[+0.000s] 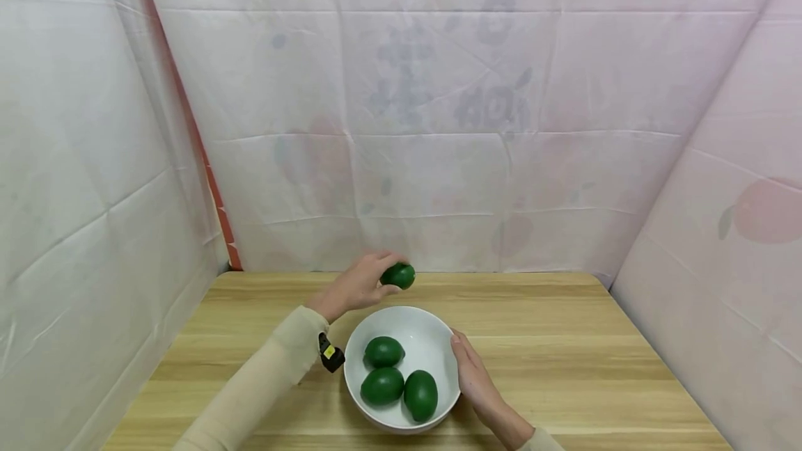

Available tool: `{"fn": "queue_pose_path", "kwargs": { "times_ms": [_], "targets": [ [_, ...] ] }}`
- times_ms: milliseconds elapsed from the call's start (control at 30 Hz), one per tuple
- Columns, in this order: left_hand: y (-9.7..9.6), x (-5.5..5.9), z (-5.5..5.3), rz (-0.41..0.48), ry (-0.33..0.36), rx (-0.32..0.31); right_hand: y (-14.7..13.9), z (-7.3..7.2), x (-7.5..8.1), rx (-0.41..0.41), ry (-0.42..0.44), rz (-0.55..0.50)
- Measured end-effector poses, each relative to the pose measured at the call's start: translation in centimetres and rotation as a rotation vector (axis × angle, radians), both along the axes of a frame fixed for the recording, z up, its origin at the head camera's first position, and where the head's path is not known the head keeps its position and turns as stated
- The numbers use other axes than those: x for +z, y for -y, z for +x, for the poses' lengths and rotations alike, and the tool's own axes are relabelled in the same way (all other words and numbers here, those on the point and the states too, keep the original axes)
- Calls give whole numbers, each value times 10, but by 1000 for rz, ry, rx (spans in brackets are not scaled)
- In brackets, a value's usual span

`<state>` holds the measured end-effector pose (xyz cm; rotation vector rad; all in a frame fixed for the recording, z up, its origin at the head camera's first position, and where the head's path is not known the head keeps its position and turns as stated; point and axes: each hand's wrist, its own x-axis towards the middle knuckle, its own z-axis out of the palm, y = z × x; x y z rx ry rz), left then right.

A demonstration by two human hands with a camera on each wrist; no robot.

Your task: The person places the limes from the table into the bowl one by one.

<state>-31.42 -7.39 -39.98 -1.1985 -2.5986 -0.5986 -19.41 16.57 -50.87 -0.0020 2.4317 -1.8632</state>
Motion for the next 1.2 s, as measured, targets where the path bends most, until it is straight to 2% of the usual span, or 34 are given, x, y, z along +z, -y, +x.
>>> {"fn": "queue_pose_path", "kwargs": {
  "times_ms": [200, 400, 667, 967, 1200],
  "targets": [
    [-6, 0, 7, -10, -21, -39, -1, -3, 0, -3, -1, 3],
    [-11, -7, 13, -75, -39, -53, -2, -5, 1, -6, 9, 8],
    [-16, -14, 20, -137, 20, -61, -1, -4, 1, 10, 13, -7],
    [-16, -22, 26, -139, 39, -43, 2, -6, 0, 19, -3, -16],
    [-19, -28, 31, -167, 58, -55, 2, -7, -1, 9, -6, -15]
  ]
}}
